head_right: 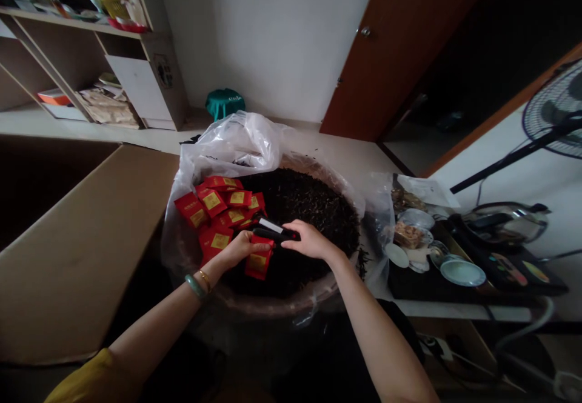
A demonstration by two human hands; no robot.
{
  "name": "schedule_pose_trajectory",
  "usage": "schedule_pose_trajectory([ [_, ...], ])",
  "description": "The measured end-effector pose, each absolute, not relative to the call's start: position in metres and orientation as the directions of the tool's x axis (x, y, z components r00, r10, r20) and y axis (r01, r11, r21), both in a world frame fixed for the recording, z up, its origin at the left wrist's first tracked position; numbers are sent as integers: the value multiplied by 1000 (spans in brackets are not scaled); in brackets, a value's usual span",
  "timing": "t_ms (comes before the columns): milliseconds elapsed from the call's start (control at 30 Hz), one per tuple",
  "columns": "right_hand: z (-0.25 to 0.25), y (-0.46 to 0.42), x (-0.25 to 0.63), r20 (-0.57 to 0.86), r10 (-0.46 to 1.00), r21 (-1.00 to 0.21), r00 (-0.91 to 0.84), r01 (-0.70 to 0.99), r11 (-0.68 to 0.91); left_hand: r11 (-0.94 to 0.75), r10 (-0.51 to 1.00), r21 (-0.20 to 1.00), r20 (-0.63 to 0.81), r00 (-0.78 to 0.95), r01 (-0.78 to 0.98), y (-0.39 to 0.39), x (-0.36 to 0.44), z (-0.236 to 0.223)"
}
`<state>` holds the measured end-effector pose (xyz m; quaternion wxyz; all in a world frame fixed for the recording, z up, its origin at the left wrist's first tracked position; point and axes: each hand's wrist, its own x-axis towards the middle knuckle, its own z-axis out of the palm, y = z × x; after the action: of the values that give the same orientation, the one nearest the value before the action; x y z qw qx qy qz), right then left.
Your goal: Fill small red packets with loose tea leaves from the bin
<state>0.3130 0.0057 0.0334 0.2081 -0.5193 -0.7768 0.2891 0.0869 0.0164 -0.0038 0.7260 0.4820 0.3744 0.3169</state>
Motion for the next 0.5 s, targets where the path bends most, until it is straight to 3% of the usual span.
schedule_pose_trajectory([
  [167, 43, -2, 286, 5, 929, -615, -369, 732, 294, 207, 839, 974, -130, 528, -88, 16, 85, -2],
  [500, 48, -7, 283, 62, 938, -522, -340, 791, 321, 222, 862, 968, -139, 488, -116, 18, 85, -5],
])
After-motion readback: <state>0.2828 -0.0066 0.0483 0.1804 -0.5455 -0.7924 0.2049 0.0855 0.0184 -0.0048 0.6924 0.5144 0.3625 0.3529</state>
